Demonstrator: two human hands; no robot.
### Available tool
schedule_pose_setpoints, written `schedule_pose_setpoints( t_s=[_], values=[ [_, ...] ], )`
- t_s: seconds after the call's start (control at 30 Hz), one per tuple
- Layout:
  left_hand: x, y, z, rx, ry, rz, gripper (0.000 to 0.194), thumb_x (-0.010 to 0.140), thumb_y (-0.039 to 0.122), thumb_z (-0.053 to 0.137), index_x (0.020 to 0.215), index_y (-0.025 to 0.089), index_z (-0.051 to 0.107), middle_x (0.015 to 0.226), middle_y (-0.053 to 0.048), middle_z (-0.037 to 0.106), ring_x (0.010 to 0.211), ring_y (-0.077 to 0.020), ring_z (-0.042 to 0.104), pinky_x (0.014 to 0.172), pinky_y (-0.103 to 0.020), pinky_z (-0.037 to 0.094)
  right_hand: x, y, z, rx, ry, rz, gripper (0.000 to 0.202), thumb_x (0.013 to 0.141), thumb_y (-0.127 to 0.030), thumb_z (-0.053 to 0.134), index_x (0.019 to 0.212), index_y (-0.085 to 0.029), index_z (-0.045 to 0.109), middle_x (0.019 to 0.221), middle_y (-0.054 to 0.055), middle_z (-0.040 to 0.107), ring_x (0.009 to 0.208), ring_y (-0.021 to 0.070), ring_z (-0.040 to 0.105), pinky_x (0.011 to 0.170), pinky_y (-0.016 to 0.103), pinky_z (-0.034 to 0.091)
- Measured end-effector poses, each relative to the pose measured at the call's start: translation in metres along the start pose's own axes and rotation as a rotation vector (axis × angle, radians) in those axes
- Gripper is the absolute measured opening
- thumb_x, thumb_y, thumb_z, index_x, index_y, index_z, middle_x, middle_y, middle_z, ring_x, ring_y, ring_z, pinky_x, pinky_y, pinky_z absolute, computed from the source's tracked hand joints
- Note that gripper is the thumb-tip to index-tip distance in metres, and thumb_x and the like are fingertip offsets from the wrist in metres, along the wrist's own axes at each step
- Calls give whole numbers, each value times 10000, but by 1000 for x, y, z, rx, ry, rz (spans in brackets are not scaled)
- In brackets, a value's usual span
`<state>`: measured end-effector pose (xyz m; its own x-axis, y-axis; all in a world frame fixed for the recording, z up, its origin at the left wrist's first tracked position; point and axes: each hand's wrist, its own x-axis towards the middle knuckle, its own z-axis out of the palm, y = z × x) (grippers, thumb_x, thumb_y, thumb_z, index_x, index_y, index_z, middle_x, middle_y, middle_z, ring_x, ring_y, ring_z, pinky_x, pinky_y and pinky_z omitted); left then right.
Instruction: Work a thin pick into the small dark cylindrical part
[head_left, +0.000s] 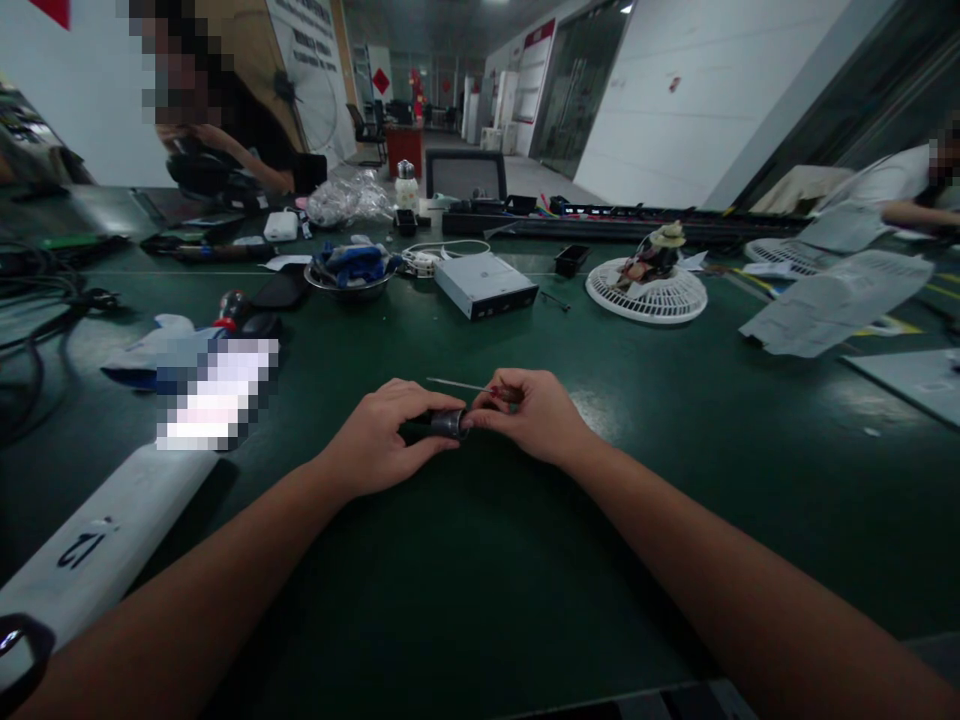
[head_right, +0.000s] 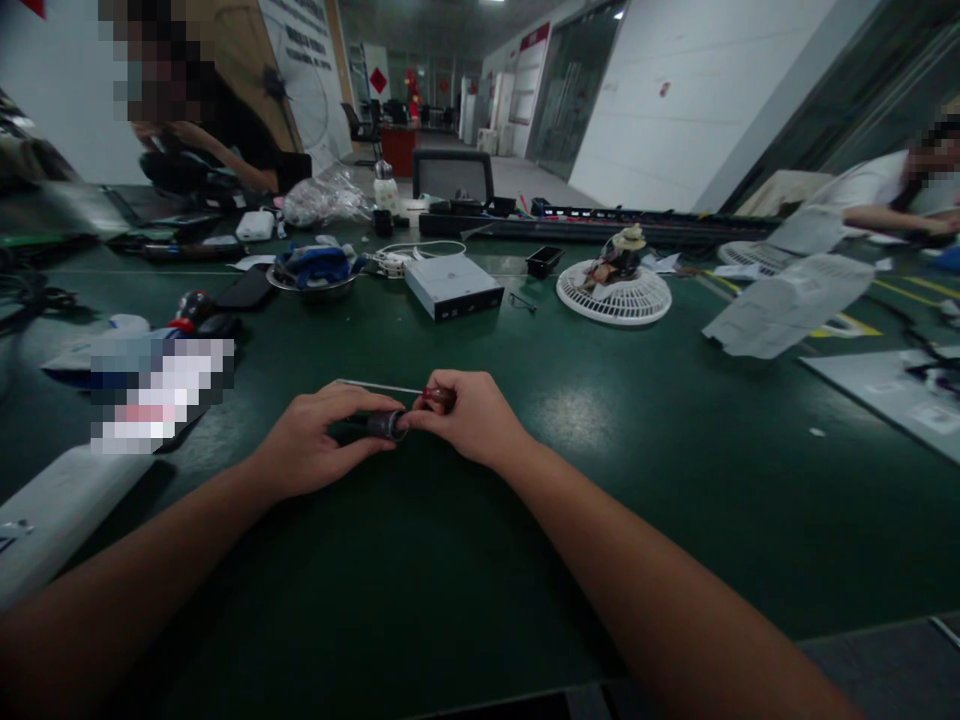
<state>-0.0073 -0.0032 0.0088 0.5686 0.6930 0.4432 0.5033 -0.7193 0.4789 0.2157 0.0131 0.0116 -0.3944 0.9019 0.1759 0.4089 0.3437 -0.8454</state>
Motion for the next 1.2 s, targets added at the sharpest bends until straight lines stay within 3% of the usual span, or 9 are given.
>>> schedule_pose_setpoints(
  t_s=[0.13,0.37,0.63,0.77,0.97,1.1,1.2],
  values=[
    [0,0,0,1,-70,-8,362,836,282,690,1193,240,642,1049,-45,714,954,-220,645,866,-387,501,-1,2,-4,-119,-16,-47,231,731,-341,770,698,-178,610,593,-44,548,536,97,472,527,249,357],
    [0,1,0,15,-140,-24,362,903,288,596,1263,247,593,1103,-56,689,992,-230,627,875,-397,498,0,-2,-6,-288,33,-73,275,714,-382,777,659,-188,590,593,-41,533,543,99,456,544,258,333],
    [1,2,0,40,-162,31,331,859,228,642,1189,216,612,1063,-54,693,976,-225,627,888,-398,478,2,-5,4,6,-131,180,312,714,-315,721,616,-204,447,569,-63,458,525,96,420,502,249,329],
    [2,2,2,77,-88,22,321,846,262,661,1162,222,625,1019,-51,704,940,-229,636,877,-412,475,2,-5,2,-63,-125,123,307,747,-369,699,648,-203,460,586,-57,470,538,102,430,511,254,314],
    [1,-7,1,229,69,-147,303,803,277,713,1094,223,646,1006,-49,715,920,-252,645,839,-433,488,1,-9,-18,-390,-5,-15,328,971,-365,400,745,-186,556,625,-9,521,576,131,485,557,287,294],
    [0,-15,-2,230,177,-291,332,770,268,747,1087,229,654,982,-40,722,880,-247,660,809,-424,510,1,-6,-31,-484,-45,-74,262,954,-323,452,891,-170,655,675,8,586,590,131,503,561,279,314],
    [0,-16,-1,199,174,-280,330,768,262,749,1083,232,656,1001,-33,723,904,-241,662,826,-421,508,1,-5,-33,-490,-90,-114,239,936,-305,491,984,-175,687,775,27,647,647,137,534,591,276,349]
  ],
)
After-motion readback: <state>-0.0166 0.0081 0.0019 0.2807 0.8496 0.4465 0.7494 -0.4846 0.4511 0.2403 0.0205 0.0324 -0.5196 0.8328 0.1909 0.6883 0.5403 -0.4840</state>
